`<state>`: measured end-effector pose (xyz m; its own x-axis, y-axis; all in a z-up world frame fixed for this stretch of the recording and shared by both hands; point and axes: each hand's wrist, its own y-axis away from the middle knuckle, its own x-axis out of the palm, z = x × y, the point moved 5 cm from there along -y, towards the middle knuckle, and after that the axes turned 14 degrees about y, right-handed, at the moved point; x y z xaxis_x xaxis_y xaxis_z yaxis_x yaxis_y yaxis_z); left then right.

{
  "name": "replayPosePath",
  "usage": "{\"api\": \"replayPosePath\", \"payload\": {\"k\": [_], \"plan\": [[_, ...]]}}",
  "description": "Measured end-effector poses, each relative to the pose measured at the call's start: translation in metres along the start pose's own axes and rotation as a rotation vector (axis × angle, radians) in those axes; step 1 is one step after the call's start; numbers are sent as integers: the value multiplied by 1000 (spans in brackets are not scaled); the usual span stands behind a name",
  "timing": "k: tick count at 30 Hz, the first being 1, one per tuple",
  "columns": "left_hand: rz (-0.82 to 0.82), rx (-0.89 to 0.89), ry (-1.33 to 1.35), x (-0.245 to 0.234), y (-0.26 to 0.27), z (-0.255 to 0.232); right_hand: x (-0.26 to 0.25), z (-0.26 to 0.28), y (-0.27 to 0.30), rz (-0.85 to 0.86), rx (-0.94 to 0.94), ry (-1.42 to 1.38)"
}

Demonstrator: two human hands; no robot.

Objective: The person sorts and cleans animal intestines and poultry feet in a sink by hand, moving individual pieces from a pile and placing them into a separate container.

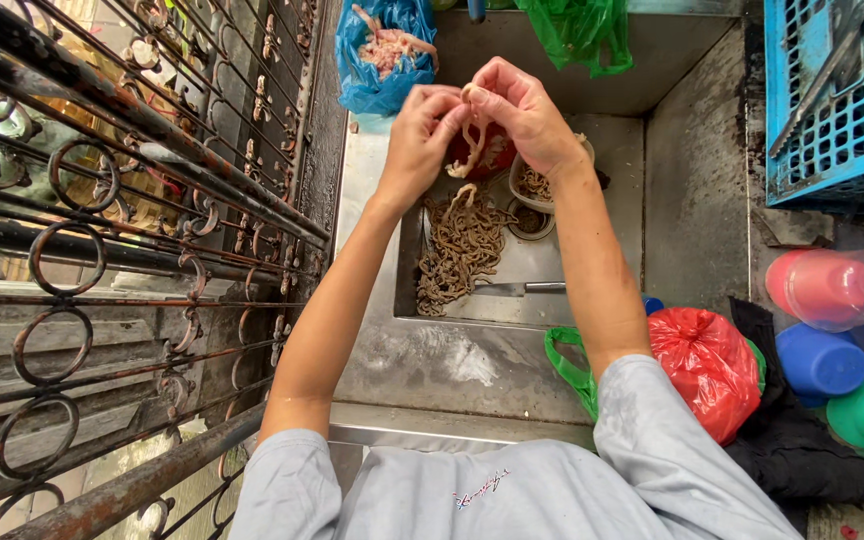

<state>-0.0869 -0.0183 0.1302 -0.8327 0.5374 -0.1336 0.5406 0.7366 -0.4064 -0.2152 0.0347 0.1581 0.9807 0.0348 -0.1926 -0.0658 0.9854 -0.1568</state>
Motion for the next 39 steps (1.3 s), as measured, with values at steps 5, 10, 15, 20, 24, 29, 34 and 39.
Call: {"api": "replayPosePath", "payload": {"k": [5, 10, 15, 20, 24, 29, 34, 39], "plan": [[-90, -234, 725, -6, -4, 7, 21, -4, 6, 1, -98, -81], [-206, -315, 1262, -11, -1, 19, 50, -57, 9, 117, 26, -188], [-288, -399, 1278, -12, 6, 31, 49, -82, 3, -31, 19, 135], [-334, -407, 1264, -21, 3, 16, 52, -90, 4, -12, -27, 206], [-367, -368, 1278, -37, 0, 12, 61, -86, 16, 133, 92, -255], [-364, -326, 652, -72, 3, 22, 48, -116, 21, 163, 242, -408], [150, -386, -248, -41, 31, 33, 42, -130, 12, 37, 210, -284], [367, -586, -266, -31, 49, 71, 32, -117, 15, 30, 197, -164]]}}
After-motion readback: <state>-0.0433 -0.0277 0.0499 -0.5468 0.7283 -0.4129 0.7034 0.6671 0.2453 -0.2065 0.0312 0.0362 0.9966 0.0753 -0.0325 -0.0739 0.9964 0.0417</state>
